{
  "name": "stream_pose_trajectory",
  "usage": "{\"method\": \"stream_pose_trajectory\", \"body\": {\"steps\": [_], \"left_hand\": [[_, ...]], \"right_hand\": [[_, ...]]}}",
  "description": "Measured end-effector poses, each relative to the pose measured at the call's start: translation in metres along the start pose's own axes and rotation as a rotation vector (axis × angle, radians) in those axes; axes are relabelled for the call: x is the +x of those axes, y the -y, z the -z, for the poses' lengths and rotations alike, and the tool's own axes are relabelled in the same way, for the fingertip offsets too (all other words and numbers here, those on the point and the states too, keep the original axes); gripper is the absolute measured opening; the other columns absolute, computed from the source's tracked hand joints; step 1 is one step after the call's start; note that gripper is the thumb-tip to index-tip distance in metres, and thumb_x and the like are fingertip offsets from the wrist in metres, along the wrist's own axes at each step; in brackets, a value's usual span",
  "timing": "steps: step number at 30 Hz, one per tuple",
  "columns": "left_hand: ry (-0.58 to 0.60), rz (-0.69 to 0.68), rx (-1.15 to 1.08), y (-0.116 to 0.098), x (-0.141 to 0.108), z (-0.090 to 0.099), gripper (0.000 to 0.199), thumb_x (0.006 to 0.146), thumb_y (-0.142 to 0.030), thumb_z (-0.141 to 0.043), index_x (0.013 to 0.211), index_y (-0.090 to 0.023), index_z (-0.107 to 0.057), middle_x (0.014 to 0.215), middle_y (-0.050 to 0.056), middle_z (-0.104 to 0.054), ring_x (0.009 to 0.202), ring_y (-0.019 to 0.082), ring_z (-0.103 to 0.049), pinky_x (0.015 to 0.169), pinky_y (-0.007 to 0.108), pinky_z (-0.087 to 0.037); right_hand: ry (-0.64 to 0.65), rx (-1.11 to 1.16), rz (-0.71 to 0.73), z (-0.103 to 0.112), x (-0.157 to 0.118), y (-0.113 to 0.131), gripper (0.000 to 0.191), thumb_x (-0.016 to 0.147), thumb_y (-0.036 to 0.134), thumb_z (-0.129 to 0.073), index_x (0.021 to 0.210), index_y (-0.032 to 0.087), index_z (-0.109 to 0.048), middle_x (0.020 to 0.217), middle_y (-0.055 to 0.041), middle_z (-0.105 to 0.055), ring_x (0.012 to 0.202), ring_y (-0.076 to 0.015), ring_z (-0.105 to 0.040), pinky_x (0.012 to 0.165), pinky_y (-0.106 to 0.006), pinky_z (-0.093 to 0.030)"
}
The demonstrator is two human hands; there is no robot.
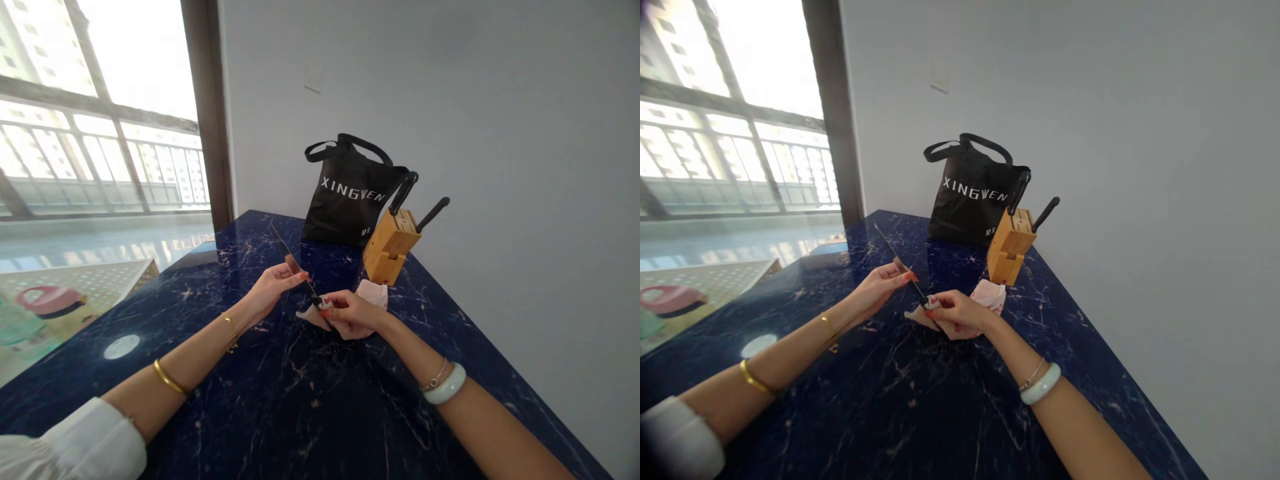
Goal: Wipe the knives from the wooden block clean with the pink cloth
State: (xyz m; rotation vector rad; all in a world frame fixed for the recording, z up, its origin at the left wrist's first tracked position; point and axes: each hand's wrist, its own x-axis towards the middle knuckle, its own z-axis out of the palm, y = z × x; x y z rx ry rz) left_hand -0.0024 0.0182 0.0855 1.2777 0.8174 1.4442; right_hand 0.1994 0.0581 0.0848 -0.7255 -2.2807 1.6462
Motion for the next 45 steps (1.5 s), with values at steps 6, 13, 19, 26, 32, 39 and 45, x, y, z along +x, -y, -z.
{"method": "stream_pose_trajectory", "body": {"steps": [6, 13, 19, 26, 32, 39, 45], "left_hand": [[-0.165, -0.058, 0.088, 0.002, -0.004, -0.009, 0.022, 0.061, -0.028, -0.071, 0.075, -0.013, -0.063, 0.074, 0.003, -0.067, 0.066, 0.013, -0.059, 0.065, 0.025, -0.045], [-0.323, -0.158, 0.175, 0.001, -0.005, -0.027, 0.026, 0.061, -0.032, -0.069, 0.077, -0.013, -0.064, 0.073, 0.003, -0.066, 0.066, 0.015, -0.059, 0.062, 0.025, -0.045], [-0.418, -0.157, 0.129, 0.002, -0.003, -0.025, 0.024, 0.059, -0.028, -0.071, 0.075, -0.012, -0.064, 0.07, 0.003, -0.066, 0.062, 0.013, -0.058, 0.059, 0.024, -0.044], [-0.449, -0.102, -0.007, 0.008, -0.005, -0.009, 0.026, 0.058, -0.028, -0.072, 0.076, -0.011, -0.065, 0.075, 0.005, -0.067, 0.069, 0.015, -0.06, 0.068, 0.027, -0.044], [-0.441, -0.107, 0.0, 0.002, -0.006, -0.002, 0.025, 0.059, -0.028, -0.071, 0.077, -0.011, -0.064, 0.072, 0.004, -0.067, 0.066, 0.014, -0.06, 0.067, 0.026, -0.044], [-0.545, -0.139, -0.051, -0.019, 0.001, 0.031, 0.026, 0.057, -0.029, -0.073, 0.076, -0.014, -0.064, 0.073, 0.002, -0.067, 0.07, 0.013, -0.059, 0.067, 0.022, -0.042], [-0.579, 0.099, -0.235, -0.041, 0.005, 0.042, 0.011, 0.064, -0.019, -0.066, 0.075, -0.017, -0.063, 0.065, -0.003, -0.065, 0.053, 0.007, -0.056, 0.047, 0.018, -0.038]], "right_hand": [[-0.173, -0.166, -0.032, -0.008, 0.004, 0.004, 0.039, 0.067, 0.046, -0.06, 0.094, 0.018, -0.055, 0.065, 0.0024, -0.053, 0.048, -0.007, -0.043, 0.04, -0.018, -0.035], [-0.685, -0.683, 0.168, -0.031, 0.026, 0.022, 0.015, 0.066, 0.026, -0.065, 0.073, 0.016, -0.055, 0.074, -0.0001, -0.051, 0.067, -0.0113, -0.049, 0.061, -0.023, -0.036], [-0.674, -0.67, 0.183, -0.032, 0.034, 0.008, 0.021, 0.069, 0.03, -0.064, 0.083, 0.017, -0.054, 0.079, -0.0009, -0.054, 0.072, -0.0131, -0.05, 0.061, -0.023, -0.035], [-0.607, -0.691, 0.082, -0.03, 0.029, -0.013, 0.026, 0.065, 0.03, -0.068, 0.084, 0.017, -0.057, 0.08, -0.0012, -0.056, 0.072, -0.0131, -0.051, 0.063, -0.023, -0.035], [-0.611, -0.728, 0.034, -0.033, 0.026, -0.023, 0.021, 0.066, 0.025, -0.066, 0.083, 0.017, -0.057, 0.079, -0.0014, -0.056, 0.071, -0.0126, -0.051, 0.064, -0.023, -0.035], [-0.556, -0.631, 0.062, -0.031, 0.021, -0.016, 0.017, 0.07, 0.03, -0.063, 0.079, 0.016, -0.059, 0.076, -0.0012, -0.059, 0.07, -0.0131, -0.052, 0.065, -0.024, -0.037], [-0.549, -0.644, 0.292, -0.02, 0.005, 0.01, 0.065, 0.071, 0.045, -0.058, 0.126, 0.019, -0.035, 0.1, -0.0064, -0.052, 0.081, -0.0146, -0.049, 0.069, -0.025, -0.039]]}}
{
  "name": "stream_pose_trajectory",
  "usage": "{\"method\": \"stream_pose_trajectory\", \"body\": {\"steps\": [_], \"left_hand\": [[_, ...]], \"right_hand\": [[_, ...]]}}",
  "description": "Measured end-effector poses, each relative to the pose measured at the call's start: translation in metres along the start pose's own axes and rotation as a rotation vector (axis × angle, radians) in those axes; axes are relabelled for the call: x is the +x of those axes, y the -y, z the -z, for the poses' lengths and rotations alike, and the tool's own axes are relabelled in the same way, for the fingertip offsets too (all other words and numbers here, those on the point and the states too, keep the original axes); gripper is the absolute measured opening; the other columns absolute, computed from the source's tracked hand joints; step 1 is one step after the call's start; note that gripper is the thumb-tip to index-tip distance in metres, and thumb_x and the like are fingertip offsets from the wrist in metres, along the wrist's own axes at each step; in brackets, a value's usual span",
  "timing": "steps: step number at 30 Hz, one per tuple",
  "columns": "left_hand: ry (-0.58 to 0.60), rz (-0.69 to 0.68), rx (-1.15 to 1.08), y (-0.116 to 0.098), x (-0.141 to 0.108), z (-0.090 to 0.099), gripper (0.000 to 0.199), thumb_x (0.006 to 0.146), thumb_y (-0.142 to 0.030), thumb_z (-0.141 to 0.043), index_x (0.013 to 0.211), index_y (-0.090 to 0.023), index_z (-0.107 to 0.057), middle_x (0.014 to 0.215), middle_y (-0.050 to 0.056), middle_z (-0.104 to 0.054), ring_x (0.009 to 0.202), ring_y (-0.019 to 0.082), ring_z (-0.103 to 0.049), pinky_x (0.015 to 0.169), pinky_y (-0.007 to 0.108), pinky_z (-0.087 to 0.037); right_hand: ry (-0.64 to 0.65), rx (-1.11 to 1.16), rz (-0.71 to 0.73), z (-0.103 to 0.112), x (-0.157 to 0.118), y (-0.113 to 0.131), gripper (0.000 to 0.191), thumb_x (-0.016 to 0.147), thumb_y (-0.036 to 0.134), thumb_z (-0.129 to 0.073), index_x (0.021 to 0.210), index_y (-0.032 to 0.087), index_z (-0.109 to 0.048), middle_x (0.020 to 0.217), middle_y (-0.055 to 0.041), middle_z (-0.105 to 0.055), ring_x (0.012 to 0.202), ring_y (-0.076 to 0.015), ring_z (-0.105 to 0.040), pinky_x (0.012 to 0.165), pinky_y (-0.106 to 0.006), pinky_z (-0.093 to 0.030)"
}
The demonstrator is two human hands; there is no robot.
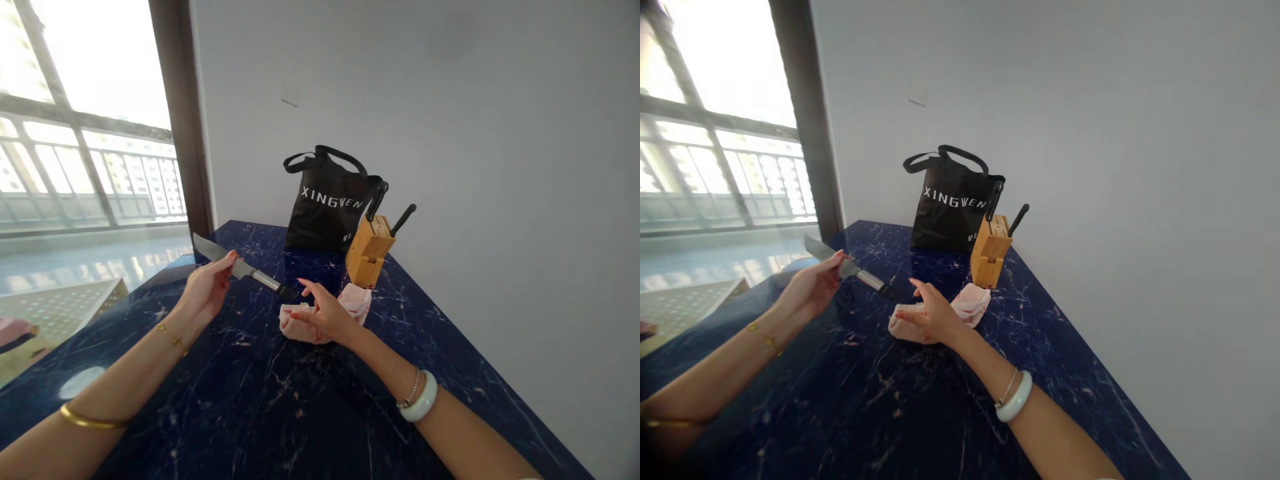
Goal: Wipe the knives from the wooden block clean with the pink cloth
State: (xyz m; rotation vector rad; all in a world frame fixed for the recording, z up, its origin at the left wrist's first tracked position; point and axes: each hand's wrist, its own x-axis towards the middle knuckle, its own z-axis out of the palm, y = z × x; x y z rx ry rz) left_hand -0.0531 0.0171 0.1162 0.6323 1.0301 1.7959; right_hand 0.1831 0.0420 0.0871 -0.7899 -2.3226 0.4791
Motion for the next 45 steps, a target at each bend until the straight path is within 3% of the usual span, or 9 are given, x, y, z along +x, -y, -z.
{"method": "stream_pose_trajectory", "body": {"steps": [3, 7, 10, 15, 19, 22, 27, 33, 45], "left_hand": [[0.039, 0.191, -0.047, 0.012, -0.013, -0.019, 0.008, 0.069, -0.012, -0.061, 0.075, -0.016, -0.063, 0.063, -0.003, -0.064, 0.049, 0.005, -0.054, 0.04, 0.015, -0.035], [0.176, 0.357, -0.071, 0.039, -0.031, -0.046, 0.008, 0.071, -0.01, -0.059, 0.074, -0.016, -0.063, 0.063, -0.002, -0.064, 0.046, 0.004, -0.054, 0.039, 0.013, -0.036], [0.355, 0.441, 0.0, 0.048, -0.038, -0.056, 0.007, 0.073, -0.021, -0.059, 0.078, -0.018, -0.063, 0.07, 0.001, -0.066, 0.055, 0.009, -0.059, 0.049, 0.018, -0.043], [0.443, 0.279, 0.331, 0.045, -0.043, -0.048, 0.037, 0.07, -0.048, -0.056, 0.091, -0.018, -0.063, 0.095, 0.008, -0.066, 0.089, 0.021, -0.059, 0.065, 0.025, -0.045], [0.345, 0.043, 0.575, 0.052, -0.041, -0.022, 0.033, 0.055, -0.044, -0.069, 0.076, -0.018, -0.064, 0.075, 0.005, -0.069, 0.076, 0.022, -0.061, 0.062, 0.025, -0.044], [0.349, -0.027, 0.639, 0.063, -0.037, -0.004, 0.033, 0.053, -0.041, -0.07, 0.077, -0.02, -0.06, 0.065, 0.001, -0.067, 0.061, 0.019, -0.06, 0.056, 0.025, -0.043], [0.39, -0.056, 0.565, 0.073, -0.033, 0.005, 0.037, 0.058, -0.04, -0.067, 0.087, -0.021, -0.057, 0.051, -0.003, -0.061, 0.062, 0.018, -0.06, 0.068, 0.028, -0.044], [0.388, 0.02, 0.568, 0.08, -0.027, 0.012, 0.042, 0.064, -0.043, -0.062, 0.097, -0.019, -0.055, 0.055, -0.002, -0.061, 0.053, 0.016, -0.056, 0.052, 0.023, -0.039], [0.405, -0.006, 0.534, 0.083, -0.027, 0.012, 0.034, 0.065, -0.041, -0.061, 0.093, -0.022, -0.059, 0.056, -0.002, -0.062, 0.061, 0.018, -0.059, 0.064, 0.026, -0.042]], "right_hand": [[-0.03, -0.099, 0.158, 0.019, 0.0, 0.014, 0.064, 0.078, 0.041, -0.051, 0.132, 0.021, -0.023, 0.098, -0.0063, -0.053, 0.084, -0.0159, -0.048, 0.074, -0.028, -0.038], [0.025, -0.278, 0.369, 0.034, -0.01, 0.027, 0.037, 0.081, 0.034, -0.048, 0.117, 0.025, -0.047, 0.091, -0.0054, -0.056, 0.084, -0.0166, -0.048, 0.076, -0.03, -0.037], [-0.056, -0.23, 0.36, 0.048, -0.025, 0.034, 0.026, 0.08, 0.03, -0.05, 0.105, 0.023, -0.055, 0.088, -0.005, -0.059, 0.081, -0.0156, -0.051, 0.073, -0.028, -0.04], [-0.487, -0.034, 0.115, 0.108, -0.045, 0.043, 0.016, 0.08, 0.027, -0.05, 0.091, 0.021, -0.059, 0.086, -0.0043, -0.062, 0.074, -0.0133, -0.056, 0.067, -0.027, -0.045], [-0.961, -0.013, 0.001, 0.172, -0.043, 0.026, 0.021, 0.078, 0.035, -0.051, 0.085, 0.016, -0.059, 0.073, -0.0033, -0.061, 0.052, -0.0094, -0.052, 0.047, -0.023, -0.044], [-1.123, -0.045, -0.033, 0.207, -0.04, 0.007, 0.029, 0.075, 0.041, -0.053, 0.08, 0.013, -0.059, 0.059, -0.0009, -0.057, 0.042, -0.0078, -0.048, 0.038, -0.021, -0.041], [-1.151, -0.141, -0.075, 0.225, -0.041, -0.009, 0.033, 0.073, 0.044, -0.054, 0.078, 0.012, -0.06, 0.053, 0.0007, -0.055, 0.039, -0.0073, -0.047, 0.036, -0.019, -0.04], [-1.098, -0.228, -0.123, 0.227, -0.039, -0.015, 0.035, 0.072, 0.045, -0.055, 0.078, 0.011, -0.061, 0.054, -0.0001, -0.056, 0.041, -0.0081, -0.048, 0.037, -0.02, -0.041], [-0.927, -0.385, -0.16, 0.248, -0.018, -0.007, 0.037, 0.073, 0.047, -0.053, 0.077, 0.012, -0.063, 0.052, -0.0007, -0.056, 0.039, -0.0078, -0.047, 0.036, -0.019, -0.037]]}}
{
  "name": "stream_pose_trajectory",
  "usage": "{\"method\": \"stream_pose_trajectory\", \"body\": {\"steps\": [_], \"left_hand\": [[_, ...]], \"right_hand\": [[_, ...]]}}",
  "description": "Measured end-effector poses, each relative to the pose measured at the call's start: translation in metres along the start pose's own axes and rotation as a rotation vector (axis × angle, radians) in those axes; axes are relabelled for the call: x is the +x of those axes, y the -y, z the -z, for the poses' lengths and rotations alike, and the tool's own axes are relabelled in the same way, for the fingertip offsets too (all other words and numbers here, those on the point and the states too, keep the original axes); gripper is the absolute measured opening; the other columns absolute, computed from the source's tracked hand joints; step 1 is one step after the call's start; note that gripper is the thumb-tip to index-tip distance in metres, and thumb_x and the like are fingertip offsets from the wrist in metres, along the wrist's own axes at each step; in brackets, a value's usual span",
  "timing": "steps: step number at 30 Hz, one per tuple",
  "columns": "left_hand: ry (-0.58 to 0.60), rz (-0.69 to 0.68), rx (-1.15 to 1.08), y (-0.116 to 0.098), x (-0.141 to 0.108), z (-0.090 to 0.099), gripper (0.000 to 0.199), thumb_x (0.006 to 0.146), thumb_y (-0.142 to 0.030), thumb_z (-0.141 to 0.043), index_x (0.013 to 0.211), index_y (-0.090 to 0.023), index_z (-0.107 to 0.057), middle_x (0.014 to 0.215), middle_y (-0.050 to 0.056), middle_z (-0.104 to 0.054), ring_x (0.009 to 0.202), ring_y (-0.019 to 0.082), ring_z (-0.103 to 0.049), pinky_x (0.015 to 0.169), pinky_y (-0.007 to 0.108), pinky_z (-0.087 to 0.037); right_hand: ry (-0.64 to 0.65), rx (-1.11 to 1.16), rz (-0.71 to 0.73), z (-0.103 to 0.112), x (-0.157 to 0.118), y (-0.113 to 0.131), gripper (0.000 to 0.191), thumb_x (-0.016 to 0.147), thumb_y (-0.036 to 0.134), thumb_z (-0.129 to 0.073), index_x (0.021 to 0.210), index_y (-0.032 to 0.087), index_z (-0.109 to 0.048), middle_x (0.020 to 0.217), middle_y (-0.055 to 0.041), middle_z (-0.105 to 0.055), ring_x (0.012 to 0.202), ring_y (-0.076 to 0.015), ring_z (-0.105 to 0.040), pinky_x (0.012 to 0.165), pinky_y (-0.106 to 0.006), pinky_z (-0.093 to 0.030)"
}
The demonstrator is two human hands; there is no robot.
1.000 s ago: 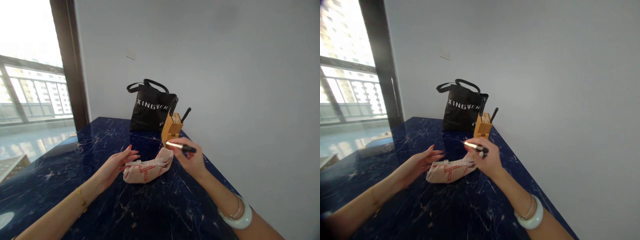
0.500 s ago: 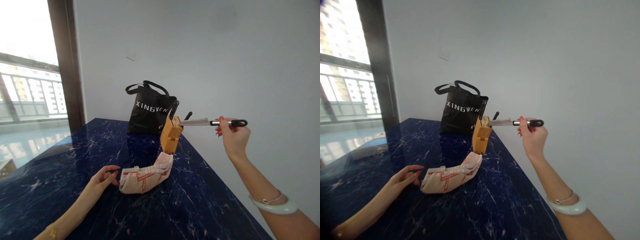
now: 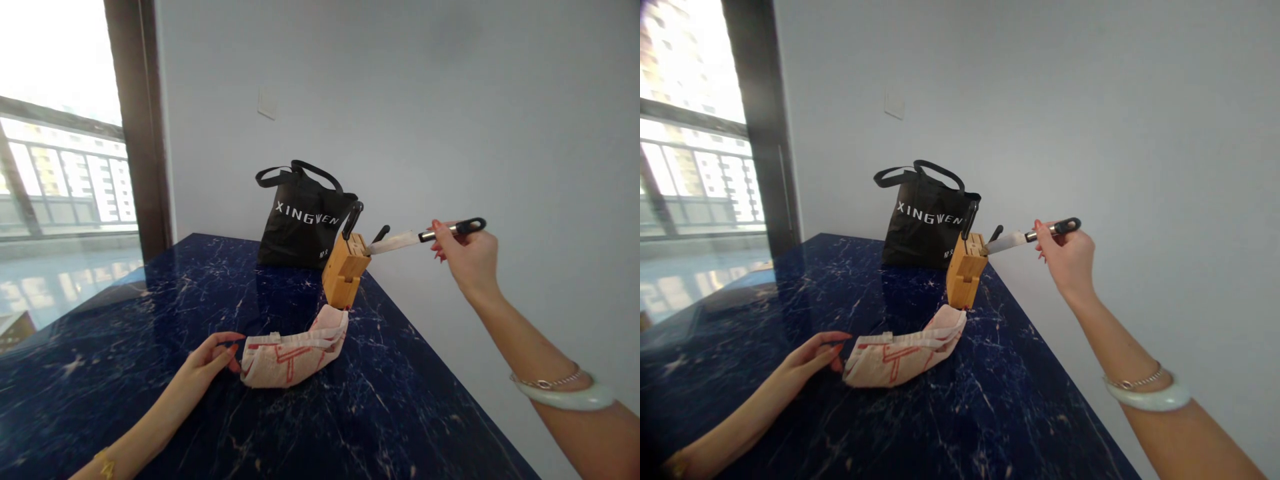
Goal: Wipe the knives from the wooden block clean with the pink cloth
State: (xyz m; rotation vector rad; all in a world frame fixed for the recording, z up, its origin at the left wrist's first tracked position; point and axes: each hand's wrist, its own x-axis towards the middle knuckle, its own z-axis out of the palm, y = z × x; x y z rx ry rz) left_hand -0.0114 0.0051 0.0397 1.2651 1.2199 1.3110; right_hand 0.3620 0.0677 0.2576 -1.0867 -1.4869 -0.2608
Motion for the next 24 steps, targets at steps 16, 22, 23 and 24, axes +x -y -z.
{"method": "stream_pose_trajectory", "body": {"steps": [16, 22, 23, 24], "left_hand": [[0.018, 0.015, 0.009, -0.006, -0.005, -0.002, 0.037, 0.067, -0.043, -0.057, 0.094, -0.017, -0.055, 0.056, -0.002, -0.061, 0.059, 0.017, -0.058, 0.06, 0.026, -0.041], [0.042, -0.017, 0.067, -0.001, -0.003, -0.002, 0.037, 0.07, -0.042, -0.053, 0.096, -0.016, -0.052, 0.057, -0.002, -0.061, 0.062, 0.018, -0.059, 0.067, 0.029, -0.042], [0.038, -0.016, 0.072, -0.002, -0.002, -0.002, 0.036, 0.069, -0.041, -0.053, 0.096, -0.017, -0.052, 0.056, -0.002, -0.061, 0.062, 0.018, -0.059, 0.067, 0.029, -0.042], [0.036, -0.016, 0.075, -0.002, -0.002, -0.002, 0.036, 0.069, -0.041, -0.053, 0.095, -0.017, -0.053, 0.056, -0.002, -0.061, 0.062, 0.018, -0.059, 0.066, 0.029, -0.042]], "right_hand": [[0.305, -0.551, 0.176, -0.089, 0.043, -0.014, 0.048, 0.06, 0.061, -0.055, 0.061, 0.013, -0.058, 0.067, -0.0077, -0.05, 0.075, -0.0182, -0.045, 0.065, -0.029, -0.031], [0.457, -0.396, 0.022, -0.095, 0.028, -0.02, 0.037, 0.064, 0.054, -0.058, 0.074, 0.018, -0.058, 0.067, -0.0033, -0.057, 0.059, -0.0131, -0.05, 0.054, -0.025, -0.034], [0.461, -0.309, -0.017, -0.096, 0.027, -0.019, 0.038, 0.063, 0.053, -0.059, 0.078, 0.018, -0.058, 0.066, -0.0025, -0.057, 0.054, -0.0117, -0.05, 0.052, -0.024, -0.034], [0.464, -0.221, -0.068, -0.096, 0.025, -0.018, 0.039, 0.063, 0.053, -0.059, 0.081, 0.018, -0.057, 0.064, -0.0021, -0.058, 0.05, -0.0108, -0.05, 0.049, -0.024, -0.035]]}}
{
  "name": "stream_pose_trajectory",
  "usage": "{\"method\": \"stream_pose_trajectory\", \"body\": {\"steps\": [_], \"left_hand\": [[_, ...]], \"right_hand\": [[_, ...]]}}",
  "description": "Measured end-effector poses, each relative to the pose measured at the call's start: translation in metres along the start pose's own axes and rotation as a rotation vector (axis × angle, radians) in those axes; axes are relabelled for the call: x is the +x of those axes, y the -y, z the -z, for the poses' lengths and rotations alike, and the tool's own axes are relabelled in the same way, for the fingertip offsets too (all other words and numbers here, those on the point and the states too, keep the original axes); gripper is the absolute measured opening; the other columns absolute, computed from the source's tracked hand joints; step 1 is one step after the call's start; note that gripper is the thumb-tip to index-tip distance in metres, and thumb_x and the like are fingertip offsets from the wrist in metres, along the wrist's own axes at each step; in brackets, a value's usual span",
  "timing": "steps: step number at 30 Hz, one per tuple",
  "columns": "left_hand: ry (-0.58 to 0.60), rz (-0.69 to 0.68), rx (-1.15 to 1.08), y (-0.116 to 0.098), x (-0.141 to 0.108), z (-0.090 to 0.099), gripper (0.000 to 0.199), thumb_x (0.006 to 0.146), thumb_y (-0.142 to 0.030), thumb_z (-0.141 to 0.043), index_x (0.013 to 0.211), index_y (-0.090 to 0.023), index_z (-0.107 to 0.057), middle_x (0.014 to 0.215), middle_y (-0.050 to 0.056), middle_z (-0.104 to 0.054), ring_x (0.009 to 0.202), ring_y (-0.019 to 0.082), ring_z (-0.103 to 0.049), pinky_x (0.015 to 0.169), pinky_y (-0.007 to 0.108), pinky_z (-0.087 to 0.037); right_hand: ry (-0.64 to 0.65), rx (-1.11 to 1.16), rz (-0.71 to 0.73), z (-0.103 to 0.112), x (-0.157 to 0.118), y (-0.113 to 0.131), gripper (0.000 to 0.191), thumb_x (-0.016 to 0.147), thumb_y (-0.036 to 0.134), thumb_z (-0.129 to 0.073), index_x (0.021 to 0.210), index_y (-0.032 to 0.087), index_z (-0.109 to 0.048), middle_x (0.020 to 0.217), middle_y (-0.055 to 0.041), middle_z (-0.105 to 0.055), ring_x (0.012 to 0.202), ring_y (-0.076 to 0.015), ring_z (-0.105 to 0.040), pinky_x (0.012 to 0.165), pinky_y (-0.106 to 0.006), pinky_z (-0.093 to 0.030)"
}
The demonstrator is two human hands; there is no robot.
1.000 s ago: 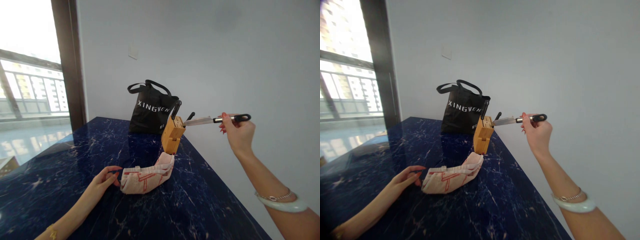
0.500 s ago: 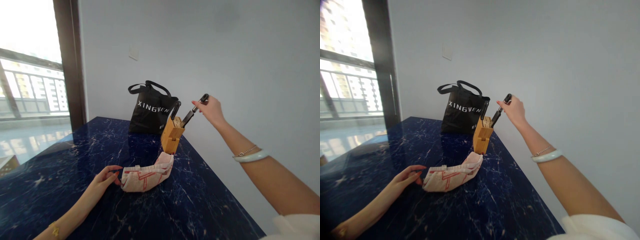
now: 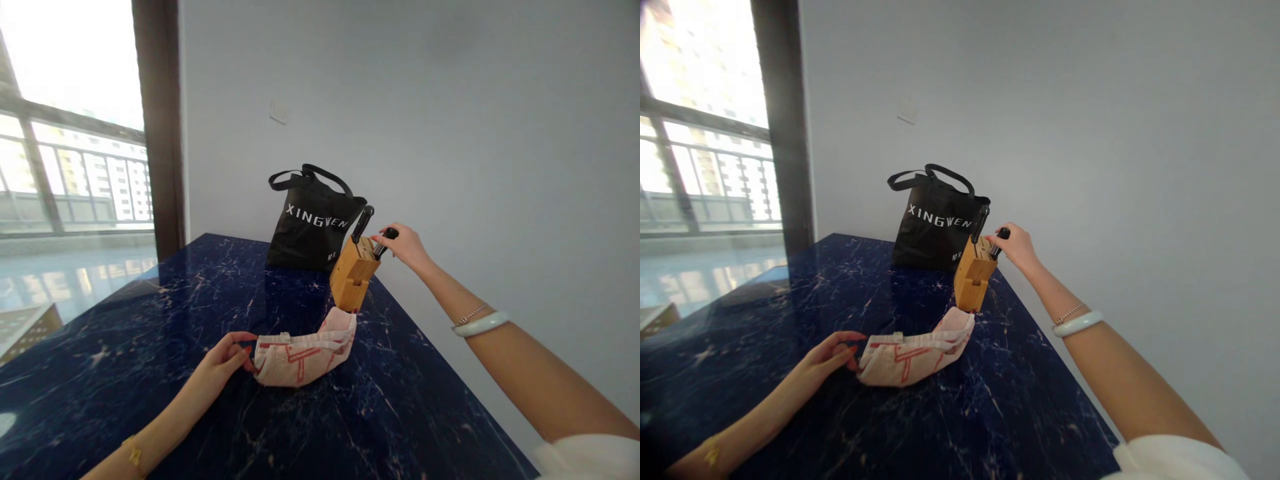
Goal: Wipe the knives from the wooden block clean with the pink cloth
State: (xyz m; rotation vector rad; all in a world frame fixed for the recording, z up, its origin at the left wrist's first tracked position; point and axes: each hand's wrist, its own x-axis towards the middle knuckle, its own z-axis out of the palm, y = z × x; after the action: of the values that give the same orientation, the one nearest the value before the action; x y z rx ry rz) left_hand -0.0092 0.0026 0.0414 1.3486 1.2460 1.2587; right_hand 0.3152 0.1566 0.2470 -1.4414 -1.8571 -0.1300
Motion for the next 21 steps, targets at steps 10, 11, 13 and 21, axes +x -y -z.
{"method": "stream_pose_trajectory", "body": {"steps": [10, 11, 13, 21], "left_hand": [[-0.014, 0.002, -0.02, -0.001, -0.001, -0.001, 0.036, 0.069, -0.039, -0.053, 0.097, -0.016, -0.052, 0.058, -0.001, -0.061, 0.062, 0.017, -0.059, 0.06, 0.027, -0.041], [-0.022, -0.003, -0.011, 0.0, -0.001, 0.0, 0.036, 0.069, -0.04, -0.053, 0.097, -0.016, -0.053, 0.058, -0.001, -0.061, 0.062, 0.017, -0.058, 0.059, 0.026, -0.041], [-0.036, -0.01, 0.019, 0.001, 0.0, 0.001, 0.038, 0.07, -0.042, -0.052, 0.097, -0.015, -0.053, 0.059, 0.0, -0.062, 0.059, 0.017, -0.057, 0.057, 0.026, -0.04], [0.004, -0.078, -0.012, -0.024, -0.008, -0.003, 0.029, 0.076, -0.038, -0.049, 0.091, -0.017, -0.061, 0.077, 0.003, -0.065, 0.079, 0.018, -0.057, 0.075, 0.028, -0.038]], "right_hand": [[-0.232, 0.209, -0.043, 0.041, 0.007, 0.018, 0.026, 0.078, 0.036, -0.048, 0.088, 0.013, -0.056, 0.064, -0.0036, -0.057, 0.048, -0.0098, -0.052, 0.047, -0.024, -0.04], [-0.346, 0.175, 0.036, 0.054, 0.004, 0.026, 0.022, 0.079, 0.03, -0.047, 0.089, 0.014, -0.057, 0.069, -0.0043, -0.058, 0.051, -0.0096, -0.052, 0.051, -0.024, -0.041], [-0.563, 0.119, 0.227, 0.076, -0.008, 0.048, 0.018, 0.08, 0.023, -0.045, 0.09, 0.015, -0.058, 0.075, -0.0054, -0.059, 0.064, -0.011, -0.055, 0.061, -0.026, -0.043], [-0.335, 0.226, 0.666, 0.029, -0.107, 0.12, 0.023, 0.084, 0.016, -0.039, 0.101, 0.02, -0.053, 0.099, -0.0047, -0.055, 0.089, -0.0146, -0.054, 0.075, -0.03, -0.046]]}}
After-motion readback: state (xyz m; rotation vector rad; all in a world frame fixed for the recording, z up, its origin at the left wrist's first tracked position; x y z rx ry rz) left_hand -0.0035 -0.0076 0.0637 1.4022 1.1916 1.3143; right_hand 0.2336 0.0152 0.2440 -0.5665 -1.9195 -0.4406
